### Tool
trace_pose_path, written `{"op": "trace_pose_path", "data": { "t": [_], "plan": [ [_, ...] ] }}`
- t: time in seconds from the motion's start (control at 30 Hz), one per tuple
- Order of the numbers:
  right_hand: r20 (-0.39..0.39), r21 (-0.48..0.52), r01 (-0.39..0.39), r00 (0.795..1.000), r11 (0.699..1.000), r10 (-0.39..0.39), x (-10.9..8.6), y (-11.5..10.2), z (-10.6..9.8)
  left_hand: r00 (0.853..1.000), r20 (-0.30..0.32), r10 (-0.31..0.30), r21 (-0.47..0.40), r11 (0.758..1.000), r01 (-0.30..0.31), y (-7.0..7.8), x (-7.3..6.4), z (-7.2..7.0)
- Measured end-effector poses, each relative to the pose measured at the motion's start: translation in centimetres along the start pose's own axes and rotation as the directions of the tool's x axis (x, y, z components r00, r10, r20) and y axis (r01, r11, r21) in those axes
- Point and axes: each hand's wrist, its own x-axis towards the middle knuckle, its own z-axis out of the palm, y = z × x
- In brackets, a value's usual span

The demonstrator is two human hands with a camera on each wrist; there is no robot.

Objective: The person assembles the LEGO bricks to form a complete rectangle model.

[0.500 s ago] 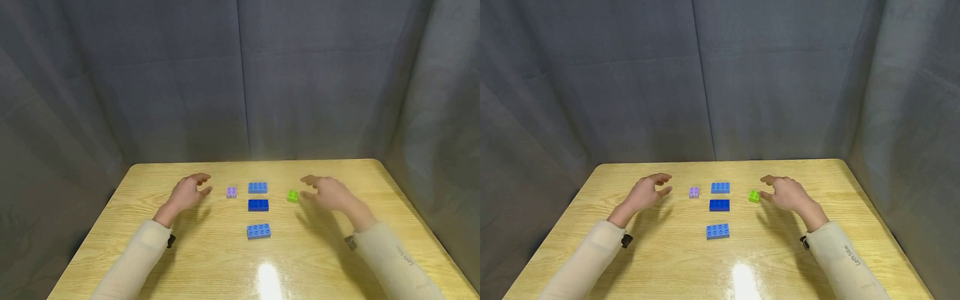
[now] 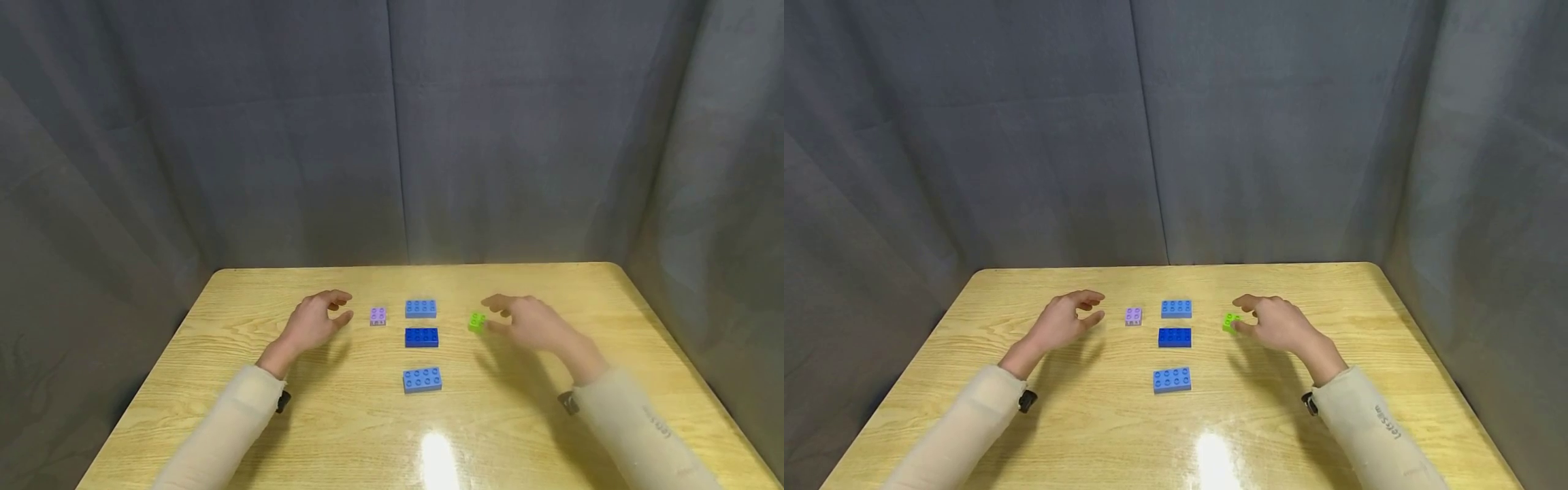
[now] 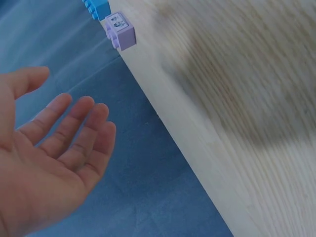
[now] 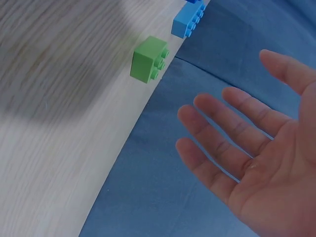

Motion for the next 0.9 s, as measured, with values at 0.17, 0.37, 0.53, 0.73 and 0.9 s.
{"op": "trace_pose_path", "data": {
  "t": [0.17,0.37,0.53,0.73,0.9],
  "plan": [
    [0.009,0.016,0.005,1.000,1.000,-0.005,0.0,-0.4,0.5,1.000,0.000,0.027,-0.006,1.000,-0.027,0.2,-0.1,0.6],
    [0.010,0.030,0.021,1.000,0.999,-0.021,0.1,-0.8,0.8,0.999,-0.001,0.040,-0.013,0.999,-0.040,0.4,0.0,1.2],
    [0.019,0.050,0.054,0.998,0.997,-0.055,0.1,-1.1,1.2,0.999,-0.001,0.052,0.001,0.999,-0.052,0.4,0.0,1.7],
    [0.023,0.046,0.045,0.999,0.998,-0.046,0.0,-1.2,1.7,0.998,0.007,0.058,-0.013,0.998,-0.058,0.8,0.0,2.2],
    [0.017,0.043,0.052,0.998,0.998,-0.052,0.0,-1.4,1.9,0.997,0.000,0.076,-0.018,0.997,-0.076,1.2,0.3,2.7]
  ]
}}
